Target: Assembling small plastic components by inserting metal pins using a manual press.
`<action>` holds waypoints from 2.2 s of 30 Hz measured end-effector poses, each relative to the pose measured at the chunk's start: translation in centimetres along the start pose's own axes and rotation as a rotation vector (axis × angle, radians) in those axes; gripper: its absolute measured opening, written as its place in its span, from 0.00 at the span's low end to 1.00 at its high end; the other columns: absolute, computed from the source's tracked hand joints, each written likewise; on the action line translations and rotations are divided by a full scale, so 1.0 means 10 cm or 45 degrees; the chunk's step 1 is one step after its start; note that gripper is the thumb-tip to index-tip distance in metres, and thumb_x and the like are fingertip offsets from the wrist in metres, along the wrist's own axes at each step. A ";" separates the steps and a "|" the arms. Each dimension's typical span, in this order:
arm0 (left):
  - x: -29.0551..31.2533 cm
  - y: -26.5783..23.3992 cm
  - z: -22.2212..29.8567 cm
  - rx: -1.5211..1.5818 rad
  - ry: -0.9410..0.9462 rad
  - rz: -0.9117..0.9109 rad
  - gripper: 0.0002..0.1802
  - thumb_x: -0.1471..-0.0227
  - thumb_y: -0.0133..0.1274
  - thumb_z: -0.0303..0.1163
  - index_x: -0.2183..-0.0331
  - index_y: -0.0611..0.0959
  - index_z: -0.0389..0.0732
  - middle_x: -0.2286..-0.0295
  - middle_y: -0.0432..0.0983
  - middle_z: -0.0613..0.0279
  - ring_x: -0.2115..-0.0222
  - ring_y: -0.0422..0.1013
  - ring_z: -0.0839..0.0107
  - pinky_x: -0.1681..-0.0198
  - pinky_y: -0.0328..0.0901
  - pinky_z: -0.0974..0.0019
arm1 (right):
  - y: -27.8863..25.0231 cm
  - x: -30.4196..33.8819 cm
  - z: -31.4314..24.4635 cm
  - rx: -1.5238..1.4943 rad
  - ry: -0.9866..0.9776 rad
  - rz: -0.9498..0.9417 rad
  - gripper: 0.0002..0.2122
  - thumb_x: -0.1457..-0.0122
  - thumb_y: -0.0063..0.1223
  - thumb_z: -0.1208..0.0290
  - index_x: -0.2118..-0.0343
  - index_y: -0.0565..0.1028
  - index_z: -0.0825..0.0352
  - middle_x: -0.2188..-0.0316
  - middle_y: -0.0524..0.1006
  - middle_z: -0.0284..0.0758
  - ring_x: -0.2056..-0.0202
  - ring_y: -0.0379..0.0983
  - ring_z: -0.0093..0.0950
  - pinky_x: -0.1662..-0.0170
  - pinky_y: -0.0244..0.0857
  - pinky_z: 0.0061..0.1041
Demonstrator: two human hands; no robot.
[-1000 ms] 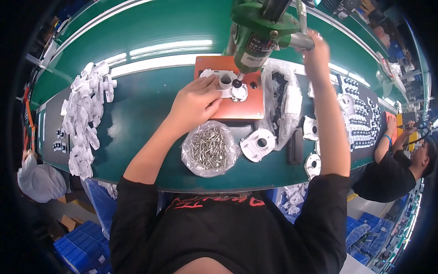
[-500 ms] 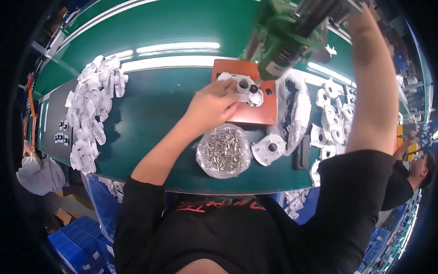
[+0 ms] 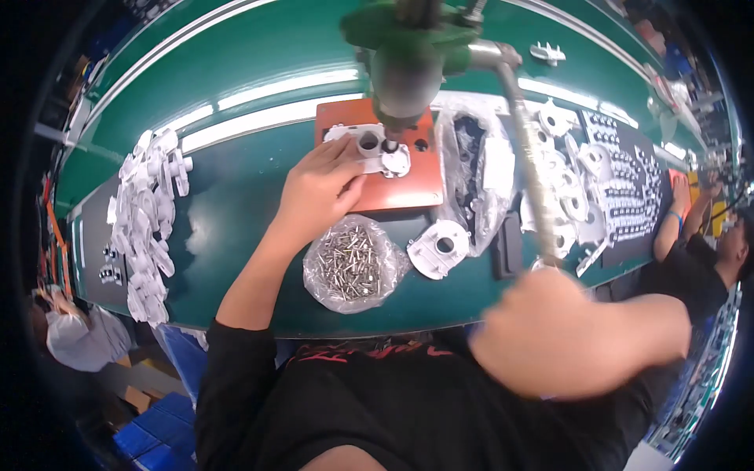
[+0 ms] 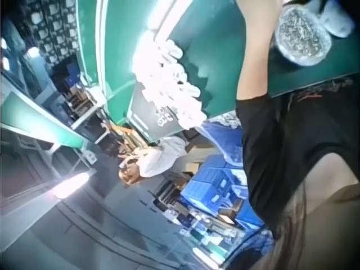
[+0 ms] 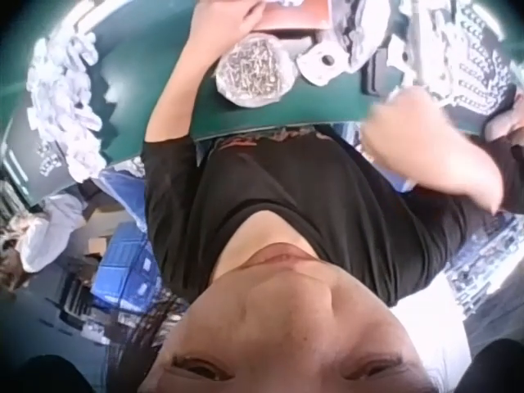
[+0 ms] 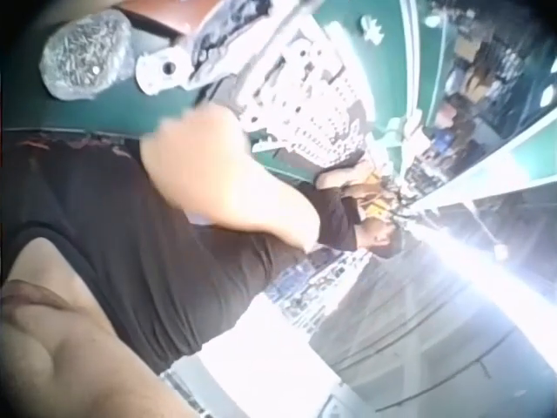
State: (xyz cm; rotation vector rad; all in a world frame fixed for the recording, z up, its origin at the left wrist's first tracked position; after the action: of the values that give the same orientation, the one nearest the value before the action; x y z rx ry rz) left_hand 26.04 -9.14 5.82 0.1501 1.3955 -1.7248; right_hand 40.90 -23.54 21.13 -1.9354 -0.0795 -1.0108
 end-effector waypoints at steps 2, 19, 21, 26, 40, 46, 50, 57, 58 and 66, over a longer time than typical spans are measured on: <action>0.04 -0.07 -0.02 -0.109 0.024 0.062 0.07 0.58 0.55 0.29 0.75 0.77 0.36 0.64 0.77 0.49 0.59 0.73 0.57 0.52 0.66 0.57 | 0.21 -0.20 0.02 0.086 0.156 0.207 0.10 0.60 0.53 0.68 0.92 0.69 0.64 0.93 0.69 0.36 0.87 0.71 0.29 0.87 0.56 0.28; -0.63 -0.08 0.12 0.142 -0.074 -0.401 0.24 0.60 0.58 0.40 0.61 0.75 0.37 0.62 0.72 0.49 0.57 0.66 0.52 0.52 0.60 0.57 | -0.91 0.41 1.22 -1.536 0.170 2.155 0.11 0.44 0.52 0.66 0.62 0.70 0.67 0.68 0.74 0.33 0.67 0.71 0.29 0.65 0.66 0.25; -0.62 -0.19 0.09 -0.115 0.029 -0.354 0.22 0.63 0.60 0.40 0.66 0.75 0.37 0.74 0.73 0.52 0.69 0.71 0.55 0.66 0.65 0.57 | -0.79 0.46 1.30 -1.675 0.187 2.335 0.12 0.44 0.51 0.68 0.59 0.69 0.68 0.65 0.75 0.34 0.64 0.72 0.29 0.63 0.68 0.25; -0.73 -0.25 -0.25 -0.206 -0.837 -0.565 0.21 0.60 0.61 0.43 0.71 0.74 0.37 0.73 0.73 0.53 0.67 0.70 0.56 0.65 0.64 0.58 | -0.01 0.35 1.34 -1.193 0.185 2.177 0.22 0.44 0.51 0.63 0.48 0.65 0.67 0.53 0.71 0.38 0.50 0.66 0.29 0.49 0.58 0.26; 1.32 -1.82 -1.21 -0.692 -0.987 0.209 0.29 0.57 0.59 0.37 0.53 0.72 0.35 0.55 0.68 0.41 0.52 0.63 0.48 0.49 0.59 0.55 | 2.87 0.34 0.45 -0.786 1.417 1.219 0.29 0.66 0.61 0.82 0.57 0.62 0.70 0.51 0.62 0.47 0.48 0.58 0.47 0.45 0.52 0.36; 1.66 -2.16 -1.27 -1.256 -0.993 0.143 0.25 0.56 0.57 0.36 0.56 0.74 0.35 0.62 0.71 0.43 0.60 0.68 0.52 0.56 0.64 0.56 | 2.67 0.36 0.62 -0.794 1.452 1.273 0.25 0.64 0.62 0.80 0.60 0.64 0.70 0.60 0.67 0.44 0.57 0.63 0.45 0.52 0.57 0.35; 1.02 -1.18 -1.16 0.792 -1.100 0.025 0.10 0.47 0.50 0.31 0.64 0.77 0.36 0.74 0.75 0.59 0.72 0.73 0.70 0.68 0.68 0.68 | 2.74 0.30 0.58 -0.773 1.516 1.385 0.24 0.64 0.62 0.79 0.62 0.64 0.70 0.65 0.67 0.45 0.61 0.65 0.45 0.56 0.59 0.36; -0.12 -0.21 -1.31 0.823 -0.776 0.099 0.14 0.48 0.46 0.28 0.60 0.75 0.33 0.61 0.75 0.59 0.59 0.70 0.70 0.54 0.64 0.66 | 2.65 0.30 0.41 -0.934 1.508 1.579 0.24 0.61 0.60 0.77 0.59 0.61 0.69 0.65 0.65 0.42 0.61 0.63 0.36 0.53 0.57 0.29; -0.13 -0.21 -1.30 0.810 -0.781 0.109 0.14 0.48 0.46 0.28 0.60 0.75 0.33 0.61 0.75 0.59 0.59 0.70 0.70 0.54 0.64 0.66 | 2.70 0.31 0.42 -0.933 1.491 1.583 0.24 0.61 0.60 0.77 0.59 0.61 0.69 0.65 0.65 0.42 0.61 0.63 0.36 0.53 0.57 0.29; 0.59 -1.18 -1.71 -0.502 -0.781 0.287 0.25 0.53 0.56 0.34 0.53 0.71 0.35 0.56 0.71 0.46 0.57 0.69 0.48 0.54 0.65 0.58 | 2.54 0.40 0.47 -1.434 0.926 1.936 0.30 0.57 0.61 0.63 0.51 0.61 0.66 0.56 0.61 0.34 0.53 0.61 0.27 0.49 0.56 0.28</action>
State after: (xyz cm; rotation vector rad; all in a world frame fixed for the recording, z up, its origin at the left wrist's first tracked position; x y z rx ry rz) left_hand 7.31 1.58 4.86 -0.3953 1.1660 -1.1424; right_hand 57.30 -35.93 4.98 -1.5230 2.3563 -0.5152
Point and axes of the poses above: each hand's wrist, its own x-axis away from the middle knuckle, its own y-axis out of the palm, z = x × y, the point moved 4 cm from there along -x, towards the middle knuckle
